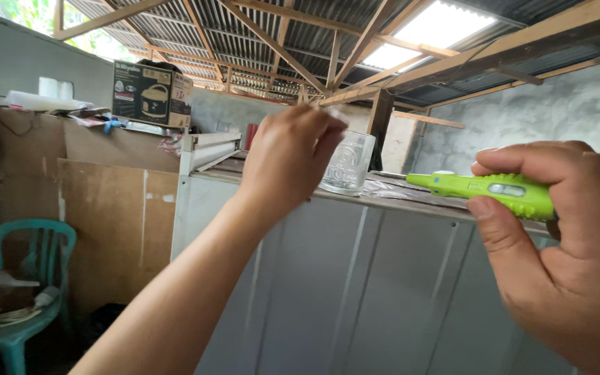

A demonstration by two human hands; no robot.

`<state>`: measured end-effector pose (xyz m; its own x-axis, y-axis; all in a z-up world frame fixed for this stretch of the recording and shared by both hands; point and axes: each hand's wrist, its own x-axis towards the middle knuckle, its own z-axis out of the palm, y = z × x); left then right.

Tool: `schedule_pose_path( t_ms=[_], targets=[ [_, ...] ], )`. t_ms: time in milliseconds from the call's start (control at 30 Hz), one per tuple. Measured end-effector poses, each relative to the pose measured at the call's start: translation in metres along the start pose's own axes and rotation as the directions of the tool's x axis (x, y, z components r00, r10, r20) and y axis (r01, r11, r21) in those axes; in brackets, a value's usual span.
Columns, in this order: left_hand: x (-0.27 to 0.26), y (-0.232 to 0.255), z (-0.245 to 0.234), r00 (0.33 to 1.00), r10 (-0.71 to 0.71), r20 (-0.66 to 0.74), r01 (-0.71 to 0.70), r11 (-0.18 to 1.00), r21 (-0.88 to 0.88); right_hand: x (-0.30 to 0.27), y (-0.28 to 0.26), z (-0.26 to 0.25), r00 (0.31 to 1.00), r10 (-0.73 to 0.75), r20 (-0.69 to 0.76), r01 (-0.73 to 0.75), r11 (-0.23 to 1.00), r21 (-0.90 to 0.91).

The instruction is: The person uses a screwdriver to tighten screws into the frame of a metal cabinet. They switch between two screwdrivers and work on different sides of the cabinet frame.

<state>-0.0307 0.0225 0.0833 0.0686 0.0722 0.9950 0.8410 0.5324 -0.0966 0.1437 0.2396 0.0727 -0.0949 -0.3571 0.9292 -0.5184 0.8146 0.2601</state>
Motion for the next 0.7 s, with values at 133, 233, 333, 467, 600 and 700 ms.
schedule_pose_path(
  t_ms=[133,233,333,467,600,700],
  targets=[
    [0.043,-0.011,0.028,0.994,0.006,0.107,-0.009,1.0,0.02,-0.005,0.011,-0.005,1.0,0.012,-0.023,-0.012,1.0,-0.012],
    [0.065,-0.015,0.042,0.978,0.029,0.205,-0.057,0.99,0.131,-0.006,0.021,-0.011,0.999,-0.036,-0.029,0.034,0.997,-0.063],
    [0.079,-0.012,0.05,0.919,-0.102,0.38,0.006,0.969,0.246,-0.005,0.034,-0.016,0.999,-0.038,-0.037,0.037,0.999,-0.034],
    [0.08,0.001,0.045,0.847,-0.244,0.473,0.094,0.944,0.318,-0.009,0.051,-0.019,0.993,-0.075,-0.096,0.07,0.996,-0.05],
    [0.082,0.016,0.043,0.747,-0.418,0.518,0.218,0.889,0.403,-0.02,0.072,-0.025,0.994,-0.058,-0.094,0.061,0.998,0.022],
    [0.085,0.025,0.045,0.798,-0.368,0.477,0.145,0.886,0.441,-0.03,0.091,-0.032,0.993,-0.067,-0.102,0.072,0.996,0.052]
  ],
)
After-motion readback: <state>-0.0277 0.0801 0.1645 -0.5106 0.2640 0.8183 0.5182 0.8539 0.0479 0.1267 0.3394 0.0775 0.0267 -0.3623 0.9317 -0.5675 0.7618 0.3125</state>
